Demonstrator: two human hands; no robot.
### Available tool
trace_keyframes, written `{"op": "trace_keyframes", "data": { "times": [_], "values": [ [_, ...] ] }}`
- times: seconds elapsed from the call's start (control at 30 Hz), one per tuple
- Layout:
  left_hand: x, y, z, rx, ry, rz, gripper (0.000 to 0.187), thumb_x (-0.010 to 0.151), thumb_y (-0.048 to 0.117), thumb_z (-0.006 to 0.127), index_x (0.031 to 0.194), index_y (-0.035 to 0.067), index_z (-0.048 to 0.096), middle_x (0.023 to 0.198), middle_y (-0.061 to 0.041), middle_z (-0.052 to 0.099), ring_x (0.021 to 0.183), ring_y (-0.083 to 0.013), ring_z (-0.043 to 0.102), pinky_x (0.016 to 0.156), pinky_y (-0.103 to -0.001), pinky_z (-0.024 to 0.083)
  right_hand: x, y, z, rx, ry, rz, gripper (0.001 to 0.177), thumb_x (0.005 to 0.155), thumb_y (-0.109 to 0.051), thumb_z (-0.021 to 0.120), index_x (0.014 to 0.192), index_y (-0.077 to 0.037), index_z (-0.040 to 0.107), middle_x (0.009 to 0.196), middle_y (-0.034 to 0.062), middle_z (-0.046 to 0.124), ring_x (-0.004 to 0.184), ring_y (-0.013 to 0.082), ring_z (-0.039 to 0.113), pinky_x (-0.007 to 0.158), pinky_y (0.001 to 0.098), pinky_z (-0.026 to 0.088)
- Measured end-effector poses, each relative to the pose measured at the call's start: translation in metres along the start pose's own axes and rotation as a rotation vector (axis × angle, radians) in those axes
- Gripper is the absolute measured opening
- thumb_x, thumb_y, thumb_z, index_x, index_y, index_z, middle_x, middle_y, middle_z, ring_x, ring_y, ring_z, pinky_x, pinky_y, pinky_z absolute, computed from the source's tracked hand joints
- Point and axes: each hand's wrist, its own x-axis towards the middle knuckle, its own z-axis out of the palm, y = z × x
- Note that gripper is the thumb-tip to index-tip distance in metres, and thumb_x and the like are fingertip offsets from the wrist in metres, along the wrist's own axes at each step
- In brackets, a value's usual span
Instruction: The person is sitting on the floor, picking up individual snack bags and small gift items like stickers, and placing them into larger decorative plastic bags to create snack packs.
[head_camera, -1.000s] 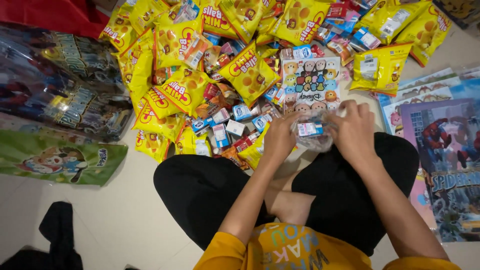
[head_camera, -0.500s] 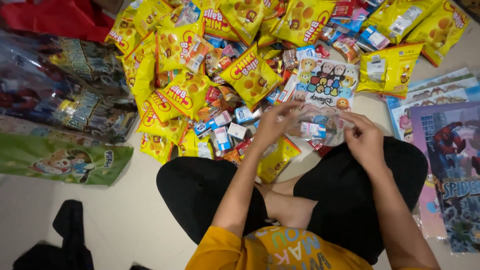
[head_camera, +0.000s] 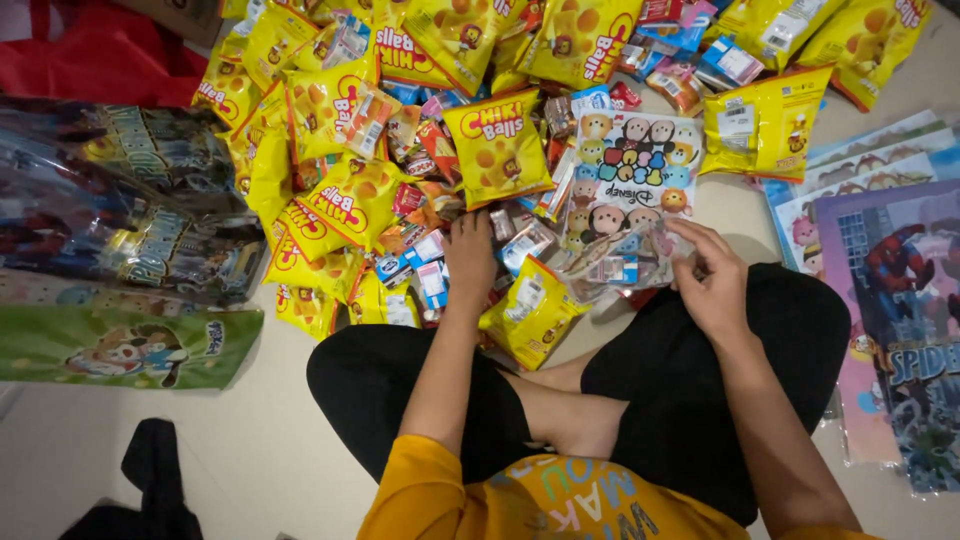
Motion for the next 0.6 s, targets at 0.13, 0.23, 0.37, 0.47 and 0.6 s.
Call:
{"op": "trace_keyframes", "data": {
  "times": [0.13, 0.23, 0.37, 0.47, 0.6],
  "values": [
    [0.004, -0.004, 0.013, -0.010, 0.048, 0.019, 0.056, 0.086, 0.005, 0.068, 0.139, 0.013, 0.050, 0.138, -0.012, 0.057, 0.136, -0.0332, 0.049, 0.102, -0.053, 0.046, 0.002, -0.006, 0.002, 0.024, 0.016, 0.004, 0.050, 0.090, 0.016, 0.053, 0.132, -0.003, 0.070, 0.128, 0.0187, 0.067, 0.055, 0.0180, 0.062, 0.052, 0.0293, 0.050],
    [-0.003, 0.014, -0.009, -0.137, 0.214, 0.027, 0.044, 0.089, 0.005, 0.065, 0.132, 0.013, 0.060, 0.129, -0.010, 0.061, 0.128, -0.0313, 0.055, 0.101, -0.054, 0.048, 0.002, -0.007, 0.003, 0.032, 0.012, 0.016, 0.050, 0.091, 0.016, 0.051, 0.134, -0.002, 0.069, 0.128, 0.0204, 0.066, 0.055, 0.0189, 0.062, 0.052, 0.0319, 0.051],
    [0.010, 0.051, -0.005, -0.384, 0.344, 0.242, 0.040, 0.084, 0.012, 0.065, 0.122, 0.023, 0.068, 0.111, -0.009, 0.067, 0.105, -0.0351, 0.067, 0.082, -0.050, 0.056, 0.001, -0.010, 0.003, 0.042, 0.019, 0.024, 0.050, 0.092, 0.017, 0.052, 0.134, -0.003, 0.070, 0.127, 0.0204, 0.067, 0.054, 0.0191, 0.062, 0.053, 0.0322, 0.051],
    [0.022, 0.083, 0.003, -0.336, 0.337, 0.315, 0.046, 0.087, 0.017, 0.064, 0.133, 0.019, 0.062, 0.130, -0.014, 0.063, 0.119, -0.0371, 0.063, 0.086, -0.052, 0.058, 0.001, -0.011, 0.003, 0.032, 0.016, 0.021, 0.049, 0.092, 0.016, 0.053, 0.134, -0.003, 0.070, 0.127, 0.0208, 0.066, 0.055, 0.0187, 0.061, 0.054, 0.0329, 0.051],
    [0.051, 0.099, 0.024, 0.002, 0.533, 0.284, 0.045, 0.091, 0.031, 0.064, 0.134, 0.022, 0.060, 0.124, -0.011, 0.065, 0.116, -0.0307, 0.061, 0.074, -0.050, 0.057, 0.000, -0.005, 0.003, 0.009, 0.027, 0.027, 0.049, 0.093, 0.015, 0.053, 0.134, -0.004, 0.070, 0.130, 0.0240, 0.065, 0.058, 0.0193, 0.062, 0.057, 0.0364, 0.052]
  ]
}}
